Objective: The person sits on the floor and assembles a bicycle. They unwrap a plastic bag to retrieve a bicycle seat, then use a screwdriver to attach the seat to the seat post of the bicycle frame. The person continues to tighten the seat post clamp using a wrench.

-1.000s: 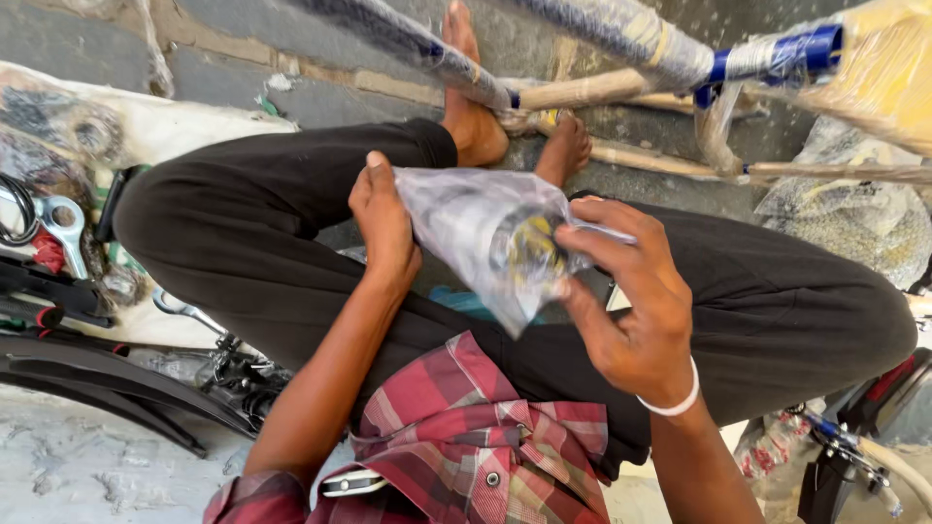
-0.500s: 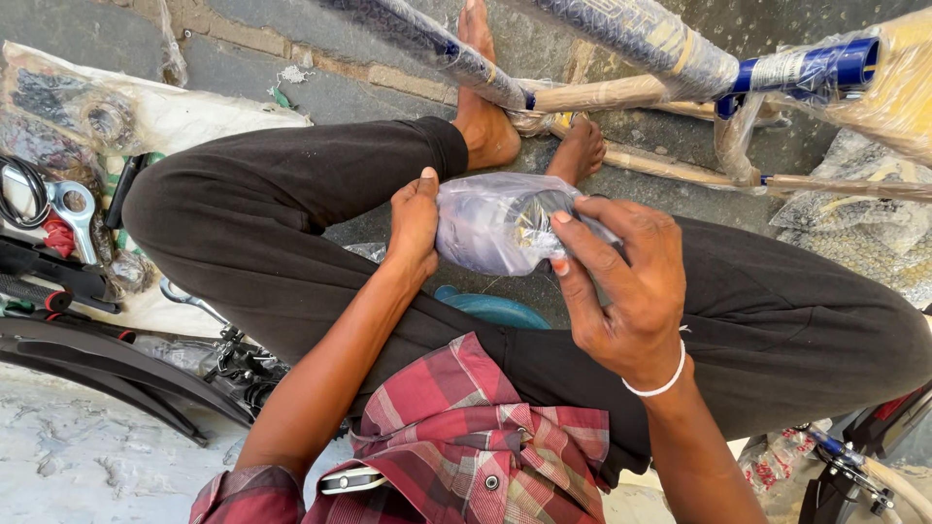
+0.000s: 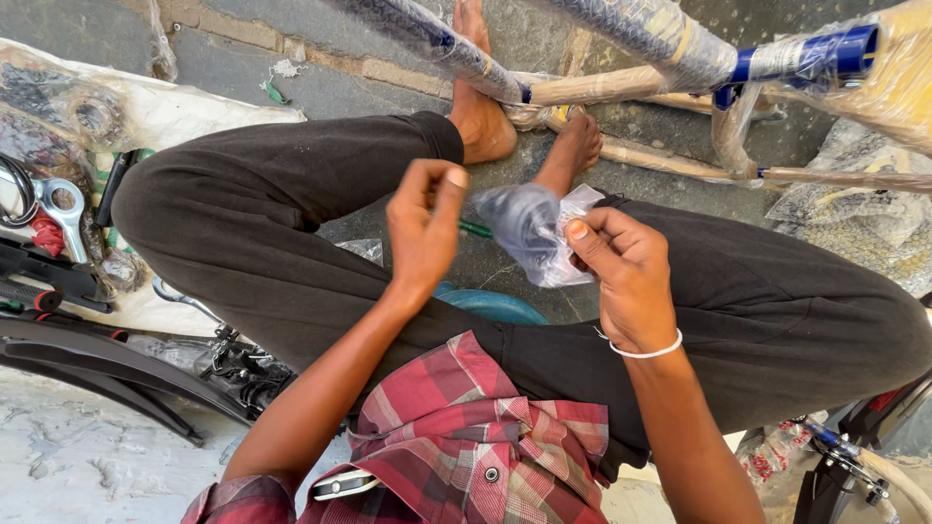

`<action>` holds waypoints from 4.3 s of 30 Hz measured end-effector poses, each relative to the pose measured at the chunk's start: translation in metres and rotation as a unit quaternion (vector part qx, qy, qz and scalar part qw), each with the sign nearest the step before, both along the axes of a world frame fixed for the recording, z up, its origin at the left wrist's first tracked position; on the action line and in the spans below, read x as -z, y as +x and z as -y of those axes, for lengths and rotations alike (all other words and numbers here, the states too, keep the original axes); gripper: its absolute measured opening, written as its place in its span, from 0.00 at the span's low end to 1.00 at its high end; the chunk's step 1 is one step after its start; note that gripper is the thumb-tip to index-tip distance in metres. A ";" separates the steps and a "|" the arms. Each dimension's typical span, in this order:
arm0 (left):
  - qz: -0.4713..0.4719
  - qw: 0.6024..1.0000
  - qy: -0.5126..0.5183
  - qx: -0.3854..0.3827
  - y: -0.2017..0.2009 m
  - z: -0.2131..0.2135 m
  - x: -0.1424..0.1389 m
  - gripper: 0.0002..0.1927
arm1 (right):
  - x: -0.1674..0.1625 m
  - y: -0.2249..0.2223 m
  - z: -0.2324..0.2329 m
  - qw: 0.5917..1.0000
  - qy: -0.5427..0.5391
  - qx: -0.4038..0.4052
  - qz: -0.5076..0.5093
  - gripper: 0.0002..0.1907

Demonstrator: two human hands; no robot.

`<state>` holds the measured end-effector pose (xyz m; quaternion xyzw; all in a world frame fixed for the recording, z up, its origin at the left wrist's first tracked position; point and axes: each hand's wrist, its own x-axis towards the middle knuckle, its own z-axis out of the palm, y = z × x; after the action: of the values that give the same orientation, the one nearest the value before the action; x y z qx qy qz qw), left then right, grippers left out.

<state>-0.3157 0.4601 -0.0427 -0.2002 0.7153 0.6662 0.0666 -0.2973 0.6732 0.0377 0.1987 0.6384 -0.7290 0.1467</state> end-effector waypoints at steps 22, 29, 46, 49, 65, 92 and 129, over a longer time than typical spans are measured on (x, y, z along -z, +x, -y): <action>-0.255 0.947 0.005 0.195 0.007 -0.024 -0.011 0.04 | 0.022 0.006 0.020 0.826 0.454 -0.155 -0.296 0.10; -0.169 0.978 -0.005 0.126 0.013 -0.015 -0.008 0.04 | 0.027 0.011 0.013 0.783 0.512 -0.111 -0.334 0.06; -0.301 0.926 -0.107 0.201 0.022 -0.011 -0.004 0.05 | 0.041 0.022 0.020 0.738 0.542 -0.172 -0.363 0.08; -0.227 0.968 -0.082 0.067 0.018 0.006 -0.007 0.01 | 0.037 0.021 0.008 0.740 0.582 -0.137 -0.307 0.04; -0.178 0.951 -0.012 0.253 0.013 0.000 -0.027 0.23 | 0.036 0.023 0.018 0.860 0.430 -0.097 -0.256 0.03; -0.348 0.893 -0.145 0.245 0.001 -0.003 -0.024 0.10 | 0.043 0.025 0.007 0.873 0.409 -0.096 -0.249 0.06; -0.071 0.993 0.046 0.080 0.003 0.025 0.000 0.19 | 0.050 0.008 0.033 0.976 0.188 -0.010 -0.105 0.16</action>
<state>-0.3131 0.4347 -0.0429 -0.0916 0.7005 0.7034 0.0783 -0.2895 0.6400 -0.0125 0.1384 0.7778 -0.6114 0.0461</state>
